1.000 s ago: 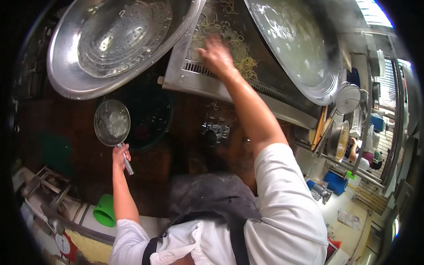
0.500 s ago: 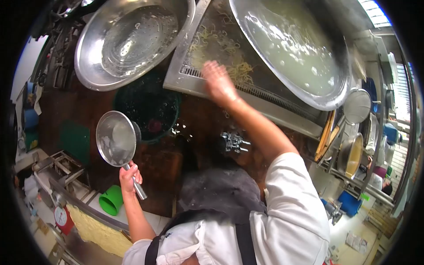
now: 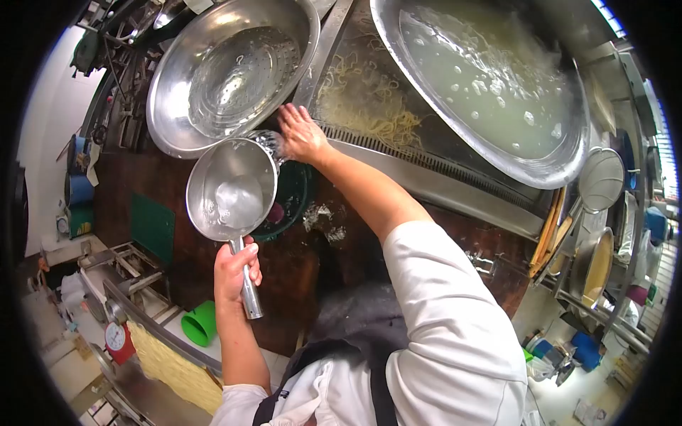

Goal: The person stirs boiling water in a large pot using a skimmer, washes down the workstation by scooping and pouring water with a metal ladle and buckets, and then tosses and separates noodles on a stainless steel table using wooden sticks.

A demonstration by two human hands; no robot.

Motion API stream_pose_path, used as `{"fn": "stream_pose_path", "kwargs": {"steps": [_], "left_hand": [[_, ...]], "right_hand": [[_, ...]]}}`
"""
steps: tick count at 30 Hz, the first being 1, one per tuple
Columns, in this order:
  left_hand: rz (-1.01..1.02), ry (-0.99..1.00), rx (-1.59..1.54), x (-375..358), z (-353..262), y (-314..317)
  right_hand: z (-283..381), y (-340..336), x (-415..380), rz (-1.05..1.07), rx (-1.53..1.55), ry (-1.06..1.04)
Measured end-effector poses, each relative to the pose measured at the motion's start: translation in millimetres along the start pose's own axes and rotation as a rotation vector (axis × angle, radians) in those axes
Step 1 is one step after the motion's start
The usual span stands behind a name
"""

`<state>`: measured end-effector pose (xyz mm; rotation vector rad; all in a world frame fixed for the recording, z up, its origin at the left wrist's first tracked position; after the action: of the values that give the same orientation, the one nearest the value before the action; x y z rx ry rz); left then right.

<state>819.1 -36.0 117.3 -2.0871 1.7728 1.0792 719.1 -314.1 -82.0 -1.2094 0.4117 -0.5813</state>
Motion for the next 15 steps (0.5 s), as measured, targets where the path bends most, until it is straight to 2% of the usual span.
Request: {"fn": "stream_pose_path", "kwargs": {"steps": [3,4,8,11,12,15], "left_hand": [[-0.019,-0.013,0.067,9.3,-9.7,9.9],[-0.019,-0.006,0.072,13.2,-12.3,13.9],[-0.022,0.002,0.112,27.2,-17.2,22.7],[-0.014,0.008,0.142,35.7,-25.6,29.4],[-0.016,0.011,0.144,36.8,-29.3,31.7],[-0.035,0.031,0.181,42.2,-41.8,43.9]], "right_hand": [[-38.1,-8.9,25.2,-0.116,0.024,0.272],[-49.5,-13.3,31.3,-0.150,0.059,0.299],[-77.6,-16.1,54.1,-0.096,-0.027,0.343],[-100.0,-30.5,64.1,-0.098,-0.110,0.534],[-100.5,-40.1,67.0,0.002,-0.100,0.664],[-104.6,-33.3,80.8,-0.084,-0.297,0.621]]}}
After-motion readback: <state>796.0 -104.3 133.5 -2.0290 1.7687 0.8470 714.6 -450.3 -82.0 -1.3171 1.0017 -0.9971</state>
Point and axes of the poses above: each hand's wrist, its own x-axis towards the middle knuckle, its own y-axis out of the palm, z = x × y, the point moved 3 cm from there along x, towards the middle knuckle, and after that the axes turned 15 degrees about z, right-handed, at the moved point
